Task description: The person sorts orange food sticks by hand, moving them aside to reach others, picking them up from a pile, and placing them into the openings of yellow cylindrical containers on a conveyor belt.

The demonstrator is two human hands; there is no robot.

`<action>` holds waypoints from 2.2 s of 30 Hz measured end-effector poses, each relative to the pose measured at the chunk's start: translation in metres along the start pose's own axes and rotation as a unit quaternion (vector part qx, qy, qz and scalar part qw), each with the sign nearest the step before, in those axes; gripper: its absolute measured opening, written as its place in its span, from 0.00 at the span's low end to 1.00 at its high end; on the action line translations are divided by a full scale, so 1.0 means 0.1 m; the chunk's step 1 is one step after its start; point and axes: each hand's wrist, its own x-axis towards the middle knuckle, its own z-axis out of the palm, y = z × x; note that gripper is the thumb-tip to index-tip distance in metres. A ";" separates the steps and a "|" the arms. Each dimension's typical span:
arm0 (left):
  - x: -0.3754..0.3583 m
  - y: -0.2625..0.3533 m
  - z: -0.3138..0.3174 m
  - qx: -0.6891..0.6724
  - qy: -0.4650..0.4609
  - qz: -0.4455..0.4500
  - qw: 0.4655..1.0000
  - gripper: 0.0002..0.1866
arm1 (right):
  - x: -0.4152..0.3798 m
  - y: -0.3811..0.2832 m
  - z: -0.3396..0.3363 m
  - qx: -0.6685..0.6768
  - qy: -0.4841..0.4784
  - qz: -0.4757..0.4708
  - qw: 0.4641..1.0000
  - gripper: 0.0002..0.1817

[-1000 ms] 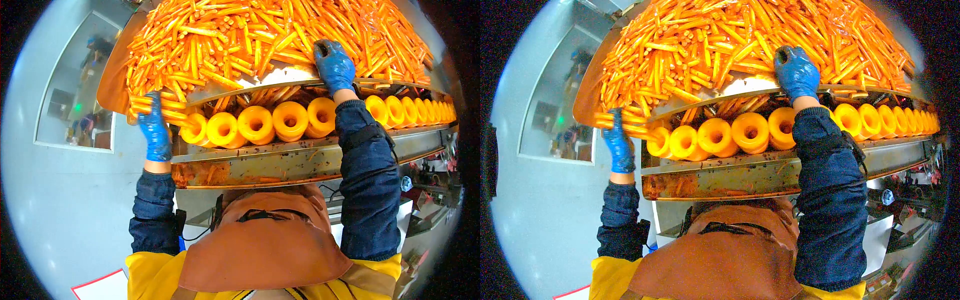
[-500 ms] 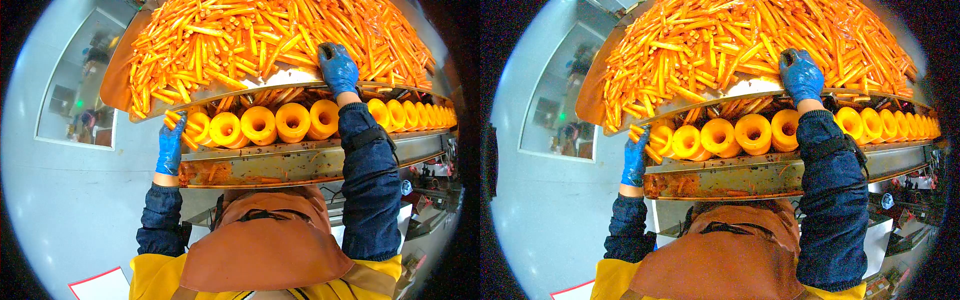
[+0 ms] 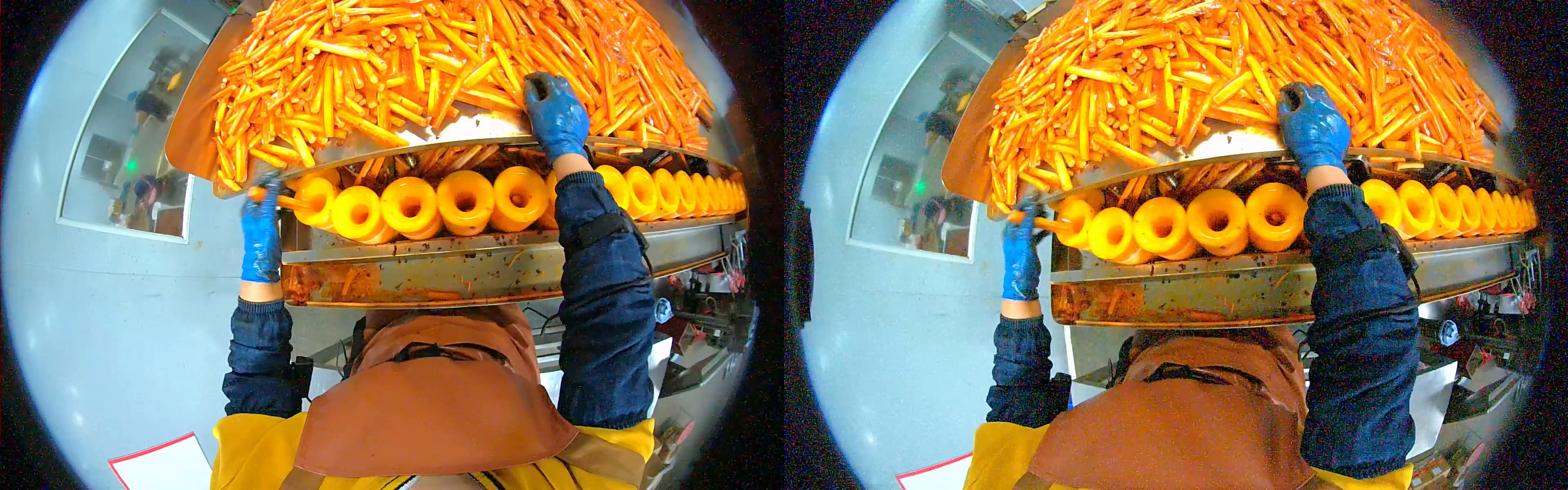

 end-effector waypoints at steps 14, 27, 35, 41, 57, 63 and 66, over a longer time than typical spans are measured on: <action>1.26 0.29 0.01 0.569 -0.248 0.399 0.675 0.27 | -0.01 0.00 -0.01 0.008 -0.007 0.004 1.000 0.14; 1.01 0.48 0.01 0.315 -0.071 0.505 0.801 0.09 | -0.01 0.02 0.01 0.008 0.010 -0.008 1.000 0.14; 0.16 0.27 -0.17 0.150 0.061 0.228 0.960 0.09 | -0.01 0.04 0.06 0.005 0.028 -0.019 0.999 0.13; -0.26 0.10 -0.01 0.251 -0.046 0.286 0.924 0.08 | 0.00 0.05 0.06 0.005 0.025 -0.023 0.999 0.13; -0.04 -0.27 -0.04 0.139 0.028 0.184 0.973 0.11 | 0.00 0.03 0.04 -0.001 0.015 -0.007 1.000 0.14; -0.01 -0.09 -0.23 0.067 0.020 0.012 0.997 0.17 | -0.01 0.00 0.00 0.001 0.010 -0.006 1.000 0.15; -0.02 -0.15 -0.23 0.013 -0.001 0.008 1.000 0.15 | -0.01 -0.02 -0.02 -0.004 -0.003 0.007 1.000 0.16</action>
